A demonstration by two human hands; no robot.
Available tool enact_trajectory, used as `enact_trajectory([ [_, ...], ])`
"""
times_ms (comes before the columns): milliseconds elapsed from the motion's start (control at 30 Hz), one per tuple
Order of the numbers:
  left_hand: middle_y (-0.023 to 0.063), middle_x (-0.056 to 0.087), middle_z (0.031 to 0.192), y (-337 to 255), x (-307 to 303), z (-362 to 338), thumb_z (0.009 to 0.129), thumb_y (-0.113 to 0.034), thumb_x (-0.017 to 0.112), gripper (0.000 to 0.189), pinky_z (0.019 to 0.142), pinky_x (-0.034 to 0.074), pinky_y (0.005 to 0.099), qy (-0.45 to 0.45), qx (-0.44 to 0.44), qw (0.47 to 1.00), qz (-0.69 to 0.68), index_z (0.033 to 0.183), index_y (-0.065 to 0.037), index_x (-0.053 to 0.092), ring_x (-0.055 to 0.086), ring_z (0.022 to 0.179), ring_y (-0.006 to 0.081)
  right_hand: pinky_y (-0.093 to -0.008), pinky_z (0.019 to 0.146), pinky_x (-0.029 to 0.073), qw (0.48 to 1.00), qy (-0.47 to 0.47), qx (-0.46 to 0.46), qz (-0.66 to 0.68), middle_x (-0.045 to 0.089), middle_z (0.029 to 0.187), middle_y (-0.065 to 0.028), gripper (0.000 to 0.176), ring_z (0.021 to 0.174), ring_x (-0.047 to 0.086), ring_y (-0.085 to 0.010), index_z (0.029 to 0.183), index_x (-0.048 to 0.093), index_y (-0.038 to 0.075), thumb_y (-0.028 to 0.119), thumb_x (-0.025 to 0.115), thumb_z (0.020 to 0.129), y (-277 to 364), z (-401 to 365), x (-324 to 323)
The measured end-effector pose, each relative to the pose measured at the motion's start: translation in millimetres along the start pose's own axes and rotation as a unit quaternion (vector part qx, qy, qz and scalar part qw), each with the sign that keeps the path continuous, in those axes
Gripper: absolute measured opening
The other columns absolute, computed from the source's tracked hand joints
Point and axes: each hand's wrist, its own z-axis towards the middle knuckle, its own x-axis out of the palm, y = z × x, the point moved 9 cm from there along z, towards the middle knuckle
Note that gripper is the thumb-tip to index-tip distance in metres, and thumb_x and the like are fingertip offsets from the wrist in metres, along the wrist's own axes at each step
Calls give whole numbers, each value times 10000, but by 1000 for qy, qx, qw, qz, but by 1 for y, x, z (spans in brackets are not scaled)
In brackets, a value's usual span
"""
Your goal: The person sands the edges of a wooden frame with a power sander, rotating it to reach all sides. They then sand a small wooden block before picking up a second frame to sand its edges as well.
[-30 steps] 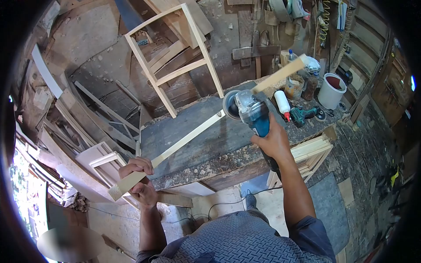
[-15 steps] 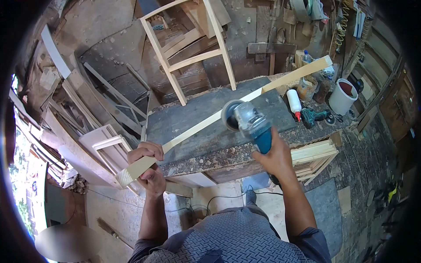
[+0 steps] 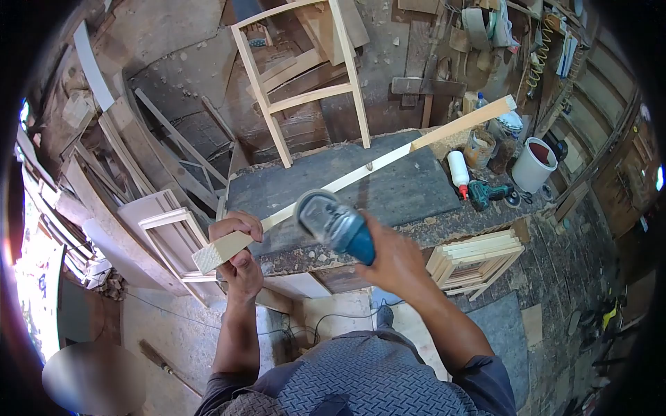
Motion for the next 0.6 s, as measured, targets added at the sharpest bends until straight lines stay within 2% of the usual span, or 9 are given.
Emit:
enact_trajectory([
  [67,84,567,796,-2,-1,2,929,-423,660,426,607,408,288,-1,2,1000,-5,1059,-42,520,520,704,159,-500,821,534,999,-33,7,4,675,1024,-261,963,944,670,-438,1485,365,81,273,808,652,-23,0,-12],
  [133,102,529,796,-4,3,7,943,-610,536,602,641,436,306,21,-27,998,46,1069,-24,476,515,706,182,-492,811,532,995,-56,79,29,686,988,-260,946,926,675,-437,1445,417,52,250,830,617,-45,1,-31],
  [167,102,529,796,-3,2,8,943,-610,536,602,641,436,306,18,-26,998,47,1069,-24,476,515,706,182,-492,811,532,995,-56,76,27,686,988,-260,946,926,675,-437,1445,417,52,250,830,617,-55,4,-34],
  [367,86,579,856,25,-20,26,953,-441,635,443,649,397,264,-30,-28,998,-44,1085,-33,522,515,746,154,-412,862,522,976,-159,124,82,685,1029,-234,843,943,678,-384,1354,487,1,188,824,604,-119,0,-71],
  [433,102,594,971,54,-32,43,973,-408,619,423,740,440,311,-1,-91,996,-9,1112,-21,522,558,860,205,-362,908,488,950,-216,56,217,670,1083,-177,775,980,650,-296,1303,513,-11,149,808,604,-138,-12,-71],
  [467,102,594,971,61,-31,56,973,-408,619,423,740,440,311,-5,-90,996,-9,1112,-21,522,558,860,205,-345,938,461,943,-210,80,244,646,1113,-122,724,1000,608,-242,1266,528,-14,111,793,604,-153,-19,-64],
  [533,144,561,1157,41,-50,74,955,-337,645,397,911,440,410,-173,33,922,344,1171,-28,521,541,1072,285,-340,931,465,938,-215,94,255,645,1096,-117,710,992,610,-236,1251,534,-12,107,793,602,-154,-36,-61],
  [567,144,561,1157,46,-48,72,955,-337,645,397,911,440,410,-175,34,922,344,1171,-28,521,541,1072,285,-336,924,469,931,-222,111,268,644,1080,-111,695,984,611,-231,1237,540,-10,102,794,600,-158,-44,-59],
  [600,169,488,1279,38,-30,67,952,-312,647,525,919,477,396,-146,144,876,436,1323,-10,433,510,1163,272,-336,924,469,931,-224,109,267,644,1080,-111,695,984,611,-231,1237,540,-10,102,794,600,-163,-51,-54],
])
